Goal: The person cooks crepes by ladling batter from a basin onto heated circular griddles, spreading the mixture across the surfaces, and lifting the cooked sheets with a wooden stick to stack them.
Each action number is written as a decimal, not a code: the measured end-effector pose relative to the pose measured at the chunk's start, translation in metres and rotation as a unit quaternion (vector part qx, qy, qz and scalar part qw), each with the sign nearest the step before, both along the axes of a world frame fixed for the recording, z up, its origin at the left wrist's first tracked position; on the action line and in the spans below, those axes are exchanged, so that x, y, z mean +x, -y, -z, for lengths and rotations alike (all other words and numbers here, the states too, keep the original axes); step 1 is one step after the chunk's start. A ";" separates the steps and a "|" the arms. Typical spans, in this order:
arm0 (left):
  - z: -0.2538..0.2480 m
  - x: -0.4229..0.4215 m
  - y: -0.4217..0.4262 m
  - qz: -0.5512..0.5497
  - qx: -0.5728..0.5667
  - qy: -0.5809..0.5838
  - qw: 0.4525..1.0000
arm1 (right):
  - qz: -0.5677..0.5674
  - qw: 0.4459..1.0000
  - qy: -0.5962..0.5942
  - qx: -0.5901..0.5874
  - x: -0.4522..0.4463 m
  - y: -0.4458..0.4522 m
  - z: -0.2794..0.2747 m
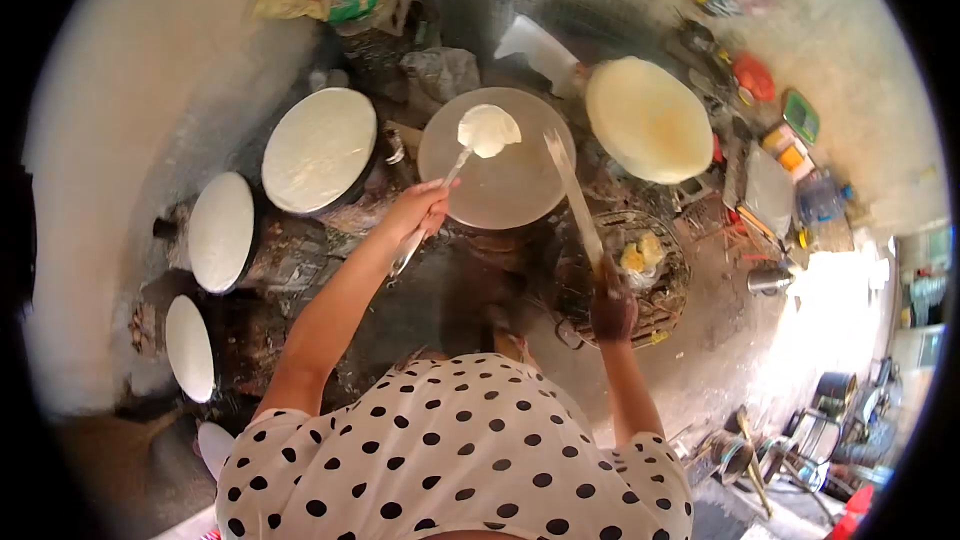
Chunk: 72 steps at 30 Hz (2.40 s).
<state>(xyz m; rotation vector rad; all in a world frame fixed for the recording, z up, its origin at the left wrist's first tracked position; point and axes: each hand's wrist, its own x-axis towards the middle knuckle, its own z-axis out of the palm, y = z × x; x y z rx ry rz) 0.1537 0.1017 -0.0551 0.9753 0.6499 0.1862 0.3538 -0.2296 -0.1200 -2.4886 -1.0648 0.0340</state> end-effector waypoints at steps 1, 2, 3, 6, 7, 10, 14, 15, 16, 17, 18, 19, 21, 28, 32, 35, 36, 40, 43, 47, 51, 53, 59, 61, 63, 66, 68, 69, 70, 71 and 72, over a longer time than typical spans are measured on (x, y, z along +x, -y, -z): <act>0.009 0.030 -0.009 0.018 -0.037 -0.014 0.999 | 0.015 0.997 -0.045 0.059 0.009 -0.017 -0.012; 0.016 0.056 -0.013 0.037 -0.074 -0.030 0.996 | 0.030 0.988 -0.089 0.119 0.016 -0.030 -0.016; 0.020 0.078 -0.013 0.053 -0.077 -0.032 0.995 | 0.047 0.988 -0.088 0.117 0.024 -0.041 -0.015; 0.034 0.122 -0.012 0.073 -0.112 -0.044 0.990 | 0.024 0.999 -0.026 0.026 0.035 -0.051 0.010; 0.039 0.133 -0.013 0.068 -0.103 -0.059 0.991 | 0.027 1.000 0.013 0.000 0.034 -0.050 0.026; 0.078 0.154 -0.026 0.077 0.001 -0.079 0.994 | 0.040 0.998 0.002 0.044 0.020 -0.061 0.033; 0.078 0.158 -0.044 0.130 0.272 -0.142 0.943 | 0.156 0.980 -0.118 -0.030 -0.007 -0.093 0.061; 0.068 0.159 -0.052 0.134 0.275 -0.136 0.942 | 0.136 0.986 -0.087 0.044 -0.014 -0.095 0.063; 0.060 0.155 -0.058 0.165 0.356 -0.166 0.905 | 0.114 0.985 -0.058 0.116 -0.025 -0.097 0.066; 0.055 0.153 -0.065 0.193 0.433 -0.195 0.859 | 0.125 0.979 -0.045 0.157 -0.034 -0.096 0.081; 0.070 0.154 -0.074 0.193 0.435 -0.192 0.858 | 0.126 0.978 -0.042 0.159 -0.032 -0.108 0.089; 0.093 0.150 -0.080 0.133 0.563 -0.149 0.802 | 0.134 0.982 -0.032 0.129 -0.036 -0.120 0.099; 0.102 0.133 -0.088 0.072 0.675 -0.106 0.727 | 0.178 0.960 -0.180 0.119 -0.044 -0.166 0.093; -0.002 0.042 -0.124 0.013 0.621 -0.202 0.757 | 0.270 0.900 -0.312 0.142 -0.045 -0.208 0.096; 0.004 -0.009 -0.133 -0.121 0.640 -0.051 0.757 | 0.306 0.853 -0.245 0.345 -0.068 -0.214 0.159; 0.036 -0.039 -0.145 -0.073 0.554 -0.095 0.824 | 0.293 0.925 -0.240 0.031 -0.040 -0.263 0.101; 0.042 -0.049 -0.148 0.000 0.403 -0.144 0.904 | 0.247 0.919 -0.283 0.121 -0.024 -0.263 0.108; 0.083 -0.116 -0.150 0.055 0.339 -0.132 0.930 | 0.182 0.960 -0.180 0.113 -0.005 -0.212 0.112; 0.069 -0.173 -0.128 -0.034 0.336 -0.095 0.937 | 0.272 0.939 -0.129 0.165 -0.006 -0.201 0.181; 0.096 -0.238 -0.106 -0.190 0.348 -0.059 0.916 | 0.310 0.920 -0.240 0.009 -0.015 -0.268 0.088; 0.104 -0.284 -0.081 -0.313 0.425 -0.121 0.841 | 0.220 0.930 -0.286 0.076 0.028 -0.293 0.132; 0.134 -0.314 -0.077 -0.462 0.430 -0.197 0.750 | 0.033 0.920 -0.339 0.196 0.058 -0.274 0.180; 0.189 -0.419 -0.034 -0.527 0.362 -0.504 0.582 | 0.015 0.991 0.052 0.124 0.072 -0.211 0.207; 0.191 -0.428 -0.013 -0.603 0.235 -0.484 0.588 | 0.124 0.975 -0.185 0.009 0.046 -0.237 0.109; 0.190 -0.434 0.009 -0.716 0.027 -0.425 0.553 | 0.132 0.947 -0.294 0.005 0.038 -0.262 0.069; 0.189 -0.446 0.053 -0.721 -0.037 -0.417 0.552 | 0.063 0.965 -0.254 0.012 0.076 -0.294 0.158; 0.190 -0.451 0.075 -0.716 -0.057 -0.421 0.554 | -0.012 0.956 -0.294 -0.009 0.081 -0.280 0.104; 0.191 -0.452 0.083 -0.716 -0.065 -0.420 0.554 | -0.041 0.946 -0.321 -0.022 0.086 -0.272 0.094; 0.191 -0.453 0.091 -0.716 -0.073 -0.418 0.554 | -0.070 0.934 -0.348 -0.034 0.091 -0.264 0.083; 0.191 -0.451 0.098 -0.715 -0.080 -0.419 0.554 | -0.123 0.947 -0.293 0.037 0.112 -0.247 0.102; 0.190 -0.450 0.105 -0.716 -0.085 -0.418 0.552 | -0.176 0.950 -0.236 0.108 0.123 -0.240 0.113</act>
